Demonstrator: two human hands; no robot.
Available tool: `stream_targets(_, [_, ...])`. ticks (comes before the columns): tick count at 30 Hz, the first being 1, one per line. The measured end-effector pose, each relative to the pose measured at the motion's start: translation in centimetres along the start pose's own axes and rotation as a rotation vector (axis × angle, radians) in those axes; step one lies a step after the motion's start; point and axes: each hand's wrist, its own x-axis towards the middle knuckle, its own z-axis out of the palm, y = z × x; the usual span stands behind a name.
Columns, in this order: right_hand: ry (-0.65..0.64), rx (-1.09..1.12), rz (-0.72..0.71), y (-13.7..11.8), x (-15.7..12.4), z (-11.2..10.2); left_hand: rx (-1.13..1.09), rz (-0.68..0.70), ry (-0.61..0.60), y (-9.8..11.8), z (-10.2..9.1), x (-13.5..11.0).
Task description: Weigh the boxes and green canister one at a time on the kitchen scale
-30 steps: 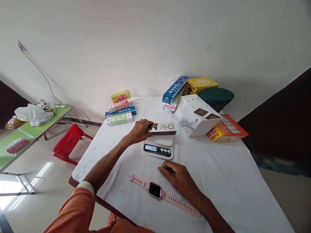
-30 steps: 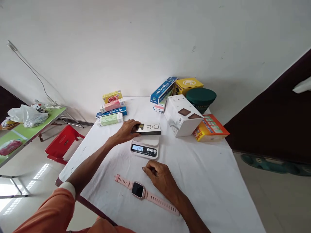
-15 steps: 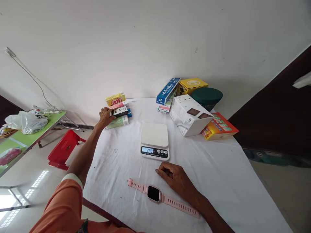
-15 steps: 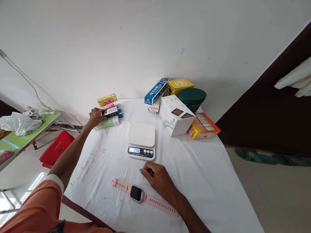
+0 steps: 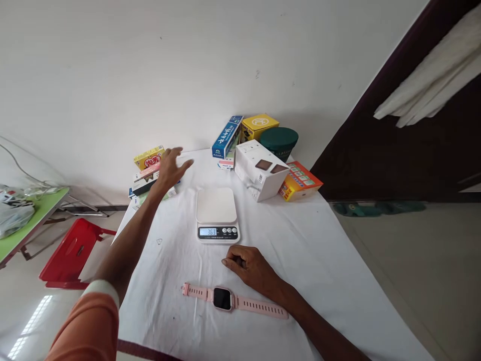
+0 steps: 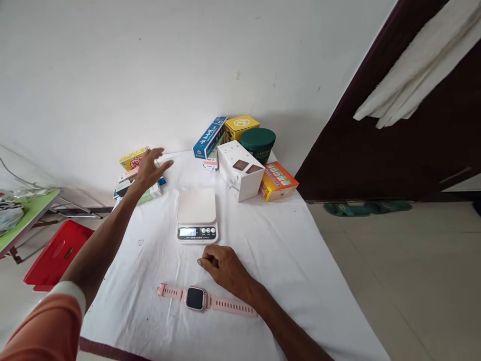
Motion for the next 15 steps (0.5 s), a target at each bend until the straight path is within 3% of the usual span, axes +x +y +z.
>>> stream_targets(2, [-0.009, 0.013, -0.003, 0.1, 0.0, 0.0, -0.051, -0.036, -0.015, 3.6, 2.4, 3.3])
stream_targets(5, [-0.016, 0.023, -0.027, 0.4, 0.0, -0.1, 0.074, -0.156, -0.129, 8.9, 5.5, 7.6])
stream_targets(8, [-0.013, 0.026, -0.058, 0.6, 0.0, -0.1, 0.154, -0.260, -0.245, 12.6, 7.8, 9.9])
stream_targets(11, [-0.018, 0.030, -0.073, 0.7, -0.1, -0.1, 0.158, -0.330, -0.299, 13.7, 9.2, 10.7])
stream_targets(15, [-0.018, 0.023, -0.076, 0.7, -0.1, -0.1, 0.126, -0.365, -0.239, 12.1, 9.3, 10.6])
